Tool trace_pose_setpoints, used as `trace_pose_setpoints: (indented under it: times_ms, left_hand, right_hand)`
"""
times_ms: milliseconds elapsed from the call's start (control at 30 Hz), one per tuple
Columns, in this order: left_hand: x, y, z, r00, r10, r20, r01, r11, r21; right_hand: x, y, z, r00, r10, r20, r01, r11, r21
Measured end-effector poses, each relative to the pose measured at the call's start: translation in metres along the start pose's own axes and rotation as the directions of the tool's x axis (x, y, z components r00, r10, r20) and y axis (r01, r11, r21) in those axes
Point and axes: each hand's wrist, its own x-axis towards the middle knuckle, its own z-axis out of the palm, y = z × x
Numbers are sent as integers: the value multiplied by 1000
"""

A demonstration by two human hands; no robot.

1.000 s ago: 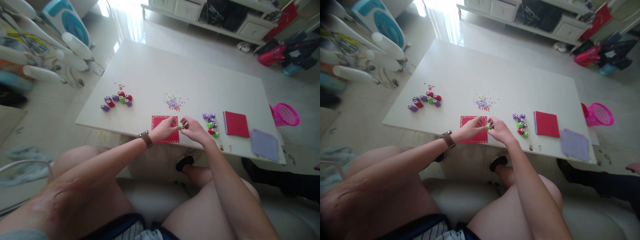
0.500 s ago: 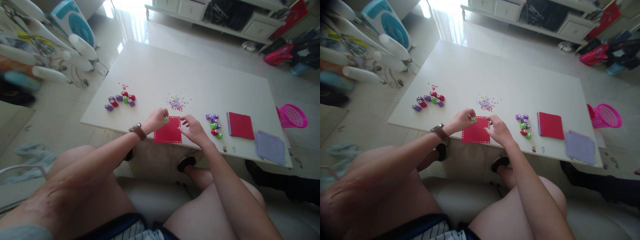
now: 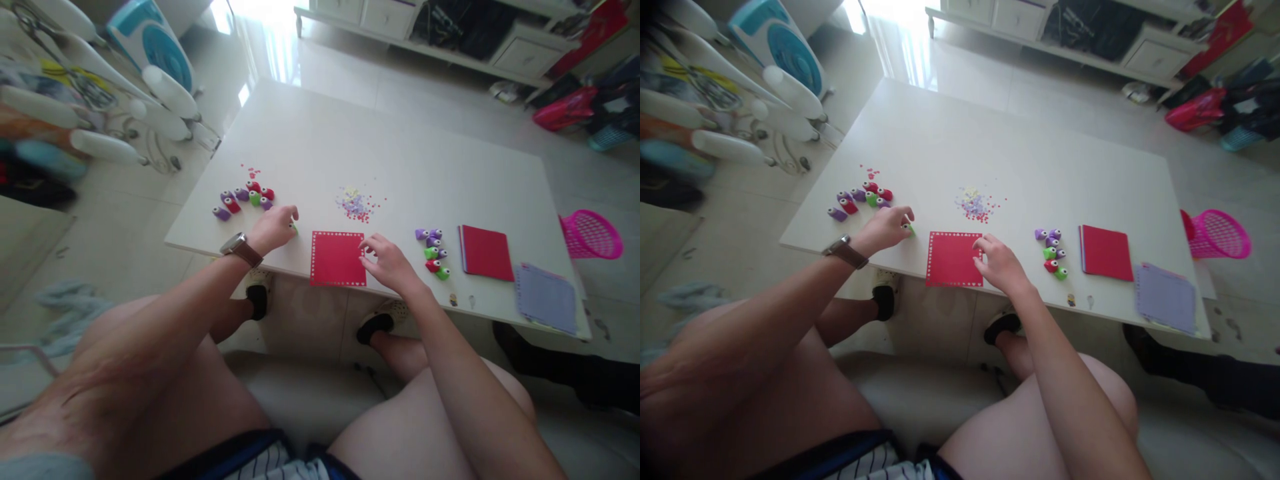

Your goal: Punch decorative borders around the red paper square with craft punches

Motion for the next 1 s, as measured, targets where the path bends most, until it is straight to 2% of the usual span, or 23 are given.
trace_pose_setpoints:
  times_ms: [167, 267, 500, 700, 867, 933, 1000]
  left_hand:
    - [0, 8, 6, 984, 167, -57, -158, 978, 137]
    - [-2, 14, 11, 980, 192, -43, -183, 971, 156]
    - [-6, 10, 9, 997, 75, 7, -74, 964, 256]
    - [-2, -4, -12, 996, -91, 11, 83, 941, 329]
    - [-2, -8, -28, 967, -255, 20, 229, 899, 372]
    - [-4, -4, -28, 966, -259, 2, 237, 887, 395]
    - [-6, 5, -21, 985, -171, -14, 163, 907, 388]
  right_hand:
    - [-1, -1, -1, 1000, 7, 25, -6, 999, -32]
    - [-1, -2, -2, 999, 9, 32, -8, 999, -41]
    - [-2, -2, -2, 998, 9, 54, -5, 998, -70]
    - [-2, -1, -8, 999, 48, 23, -44, 992, -121]
    - [-4, -1, -9, 994, 100, 42, -91, 980, -177]
    - [-4, -3, -8, 989, 138, 55, -123, 970, -212]
    - [-4, -2, -11, 981, 186, 53, -166, 951, -260]
